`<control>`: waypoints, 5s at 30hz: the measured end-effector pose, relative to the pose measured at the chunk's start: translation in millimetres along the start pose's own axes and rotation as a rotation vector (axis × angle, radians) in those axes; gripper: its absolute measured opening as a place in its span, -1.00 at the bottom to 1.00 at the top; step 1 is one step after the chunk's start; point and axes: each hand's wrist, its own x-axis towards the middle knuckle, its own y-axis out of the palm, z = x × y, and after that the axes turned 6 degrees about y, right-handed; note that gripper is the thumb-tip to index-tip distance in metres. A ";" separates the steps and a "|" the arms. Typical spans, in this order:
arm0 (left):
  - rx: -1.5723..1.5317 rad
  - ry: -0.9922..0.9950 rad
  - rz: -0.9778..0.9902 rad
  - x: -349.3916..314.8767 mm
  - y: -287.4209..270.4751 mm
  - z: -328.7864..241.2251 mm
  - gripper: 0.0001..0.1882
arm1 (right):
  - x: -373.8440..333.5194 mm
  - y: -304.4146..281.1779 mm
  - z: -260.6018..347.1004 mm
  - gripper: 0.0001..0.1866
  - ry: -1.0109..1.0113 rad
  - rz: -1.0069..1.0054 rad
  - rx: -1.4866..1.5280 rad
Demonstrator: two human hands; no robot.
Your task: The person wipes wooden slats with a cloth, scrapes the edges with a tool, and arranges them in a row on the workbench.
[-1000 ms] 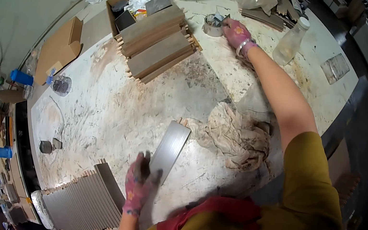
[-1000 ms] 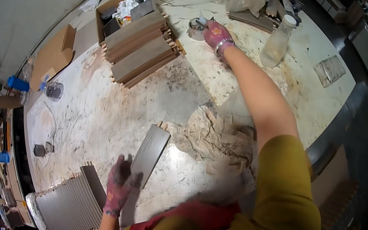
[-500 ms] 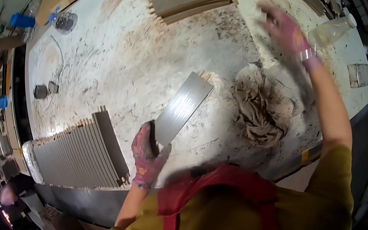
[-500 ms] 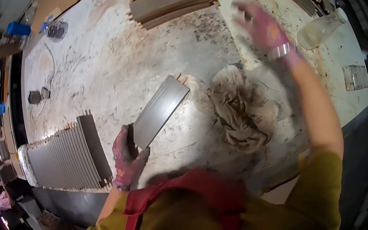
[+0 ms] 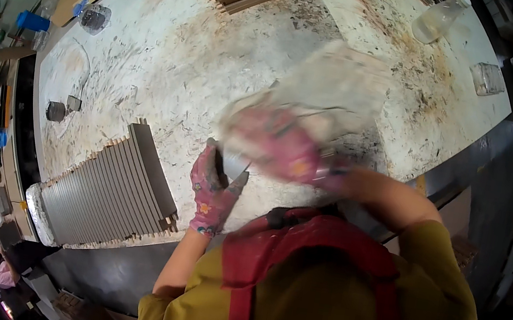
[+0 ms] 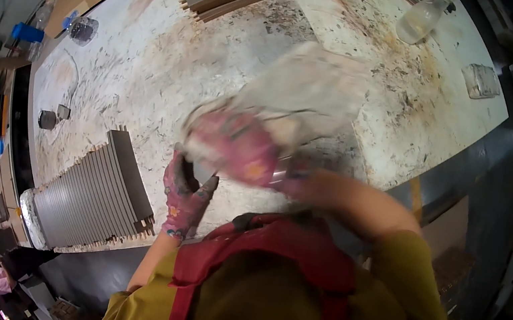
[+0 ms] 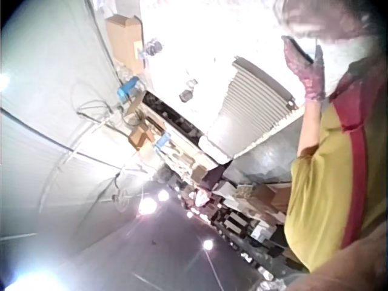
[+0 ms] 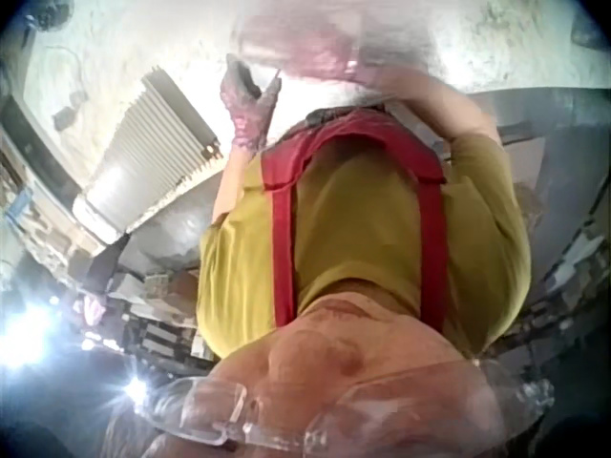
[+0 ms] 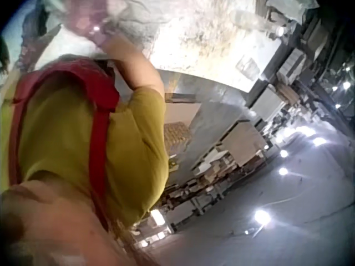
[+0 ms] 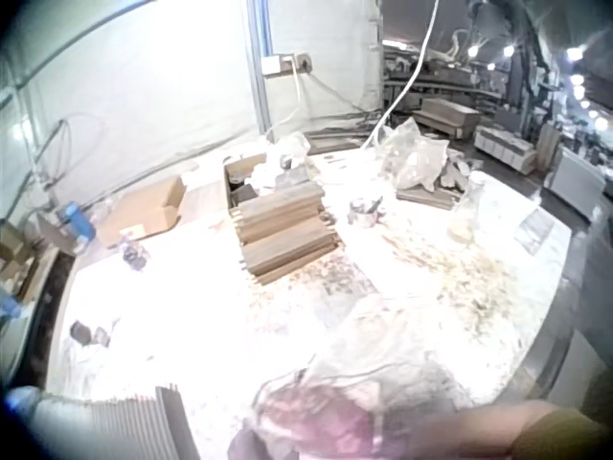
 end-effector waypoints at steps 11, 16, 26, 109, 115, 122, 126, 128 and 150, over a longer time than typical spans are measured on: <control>-1.188 -0.613 0.131 -24.5 -31.5 -9.6 -0.18 | -6.5 -111.9 -139.9 -0.62 0.782 -0.081 -0.022; -1.827 -0.875 0.242 -37.6 -21.4 -6.7 -0.25 | 9.3 -83.8 22.1 -0.50 -0.003 0.097 -0.086; -1.785 -0.724 0.249 -45.1 -24.3 -14.0 -0.39 | -9.8 -23.4 -146.4 -0.54 0.398 0.118 -0.486; -0.638 -0.079 0.173 74.6 39.9 -28.5 -0.12 | -2.0 -78.6 10.8 -0.51 0.117 -0.023 0.047; -0.549 0.028 0.091 48.3 35.0 -53.1 -0.10 | -125.1 -62.5 -153.0 -0.67 0.678 0.039 -0.479; -0.651 -0.128 0.114 29.4 43.0 -43.5 -0.01 | -71.9 -37.4 -64.9 -0.70 0.039 0.302 -1.237; -0.709 -0.083 0.135 18.5 43.4 -27.8 -0.14 | -84.8 -4.7 -65.4 -0.51 0.250 0.212 -0.787; -0.424 -0.070 0.168 9.5 29.4 -31.4 -0.13 | -106.0 -54.9 -105.9 -0.54 0.458 0.171 -0.768; -1.805 -1.020 0.709 1.9 28.6 -20.3 -0.36 | -79.0 -89.2 -119.1 -0.63 0.733 -0.010 -0.011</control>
